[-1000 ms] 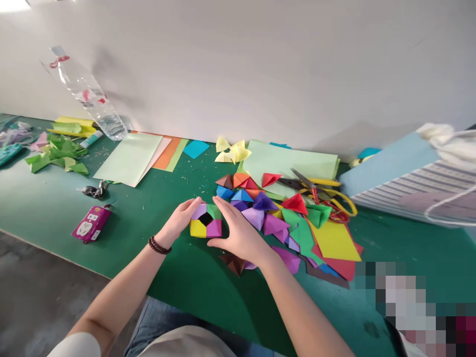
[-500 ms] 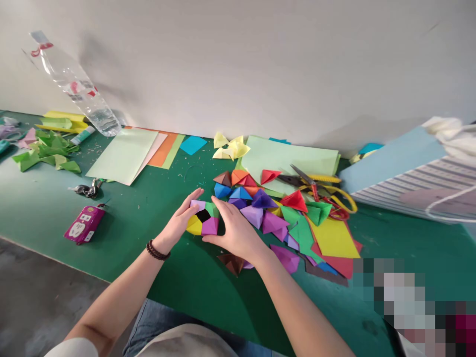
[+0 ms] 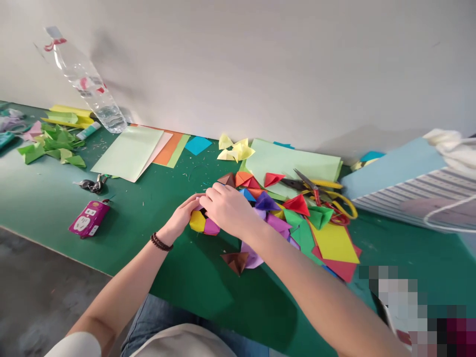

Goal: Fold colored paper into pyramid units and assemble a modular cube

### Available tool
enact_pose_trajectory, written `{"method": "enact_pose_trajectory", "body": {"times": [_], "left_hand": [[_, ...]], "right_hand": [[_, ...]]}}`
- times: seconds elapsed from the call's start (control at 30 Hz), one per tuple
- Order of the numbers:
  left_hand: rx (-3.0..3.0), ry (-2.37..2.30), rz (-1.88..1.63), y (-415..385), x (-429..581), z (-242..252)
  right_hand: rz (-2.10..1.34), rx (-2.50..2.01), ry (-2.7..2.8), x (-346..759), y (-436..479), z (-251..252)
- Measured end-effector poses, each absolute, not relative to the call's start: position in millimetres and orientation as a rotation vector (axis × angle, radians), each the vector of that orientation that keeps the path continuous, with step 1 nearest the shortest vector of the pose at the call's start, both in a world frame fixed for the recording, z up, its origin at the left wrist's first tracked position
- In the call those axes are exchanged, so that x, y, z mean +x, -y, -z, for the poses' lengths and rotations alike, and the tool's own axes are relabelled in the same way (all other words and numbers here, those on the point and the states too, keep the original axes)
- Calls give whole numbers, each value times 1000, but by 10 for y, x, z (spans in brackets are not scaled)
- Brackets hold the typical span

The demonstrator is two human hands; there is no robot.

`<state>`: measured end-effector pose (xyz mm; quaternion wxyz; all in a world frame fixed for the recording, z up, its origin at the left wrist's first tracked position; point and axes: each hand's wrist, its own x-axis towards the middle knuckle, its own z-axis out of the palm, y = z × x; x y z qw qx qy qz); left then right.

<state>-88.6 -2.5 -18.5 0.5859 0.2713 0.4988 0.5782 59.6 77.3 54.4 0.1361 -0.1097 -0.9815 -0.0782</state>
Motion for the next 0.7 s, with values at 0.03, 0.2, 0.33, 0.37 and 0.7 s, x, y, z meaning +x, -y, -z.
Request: {"method": "enact_pose_trajectory", "body": {"times": [0.03,0.2,0.33,0.37,0.7], "left_hand": [[621,-1149,-1354,12,-888,212],[605,-1190,-1361,-23,-892,289],[693,-1227,-1350,-21,-891,312],[705,-1246,-1344,-23,-891,324],[762,-1329,-1320,-76,-898,499]], "right_hand": [[298,-306,2890,539,-782,-562],[431,-253,3059,376,-845,-581],[469,-139,3165,317,-867,-584],[474,-118,3183,302,-865,-584],[422,-59,3249,233,-836,-564]]}}
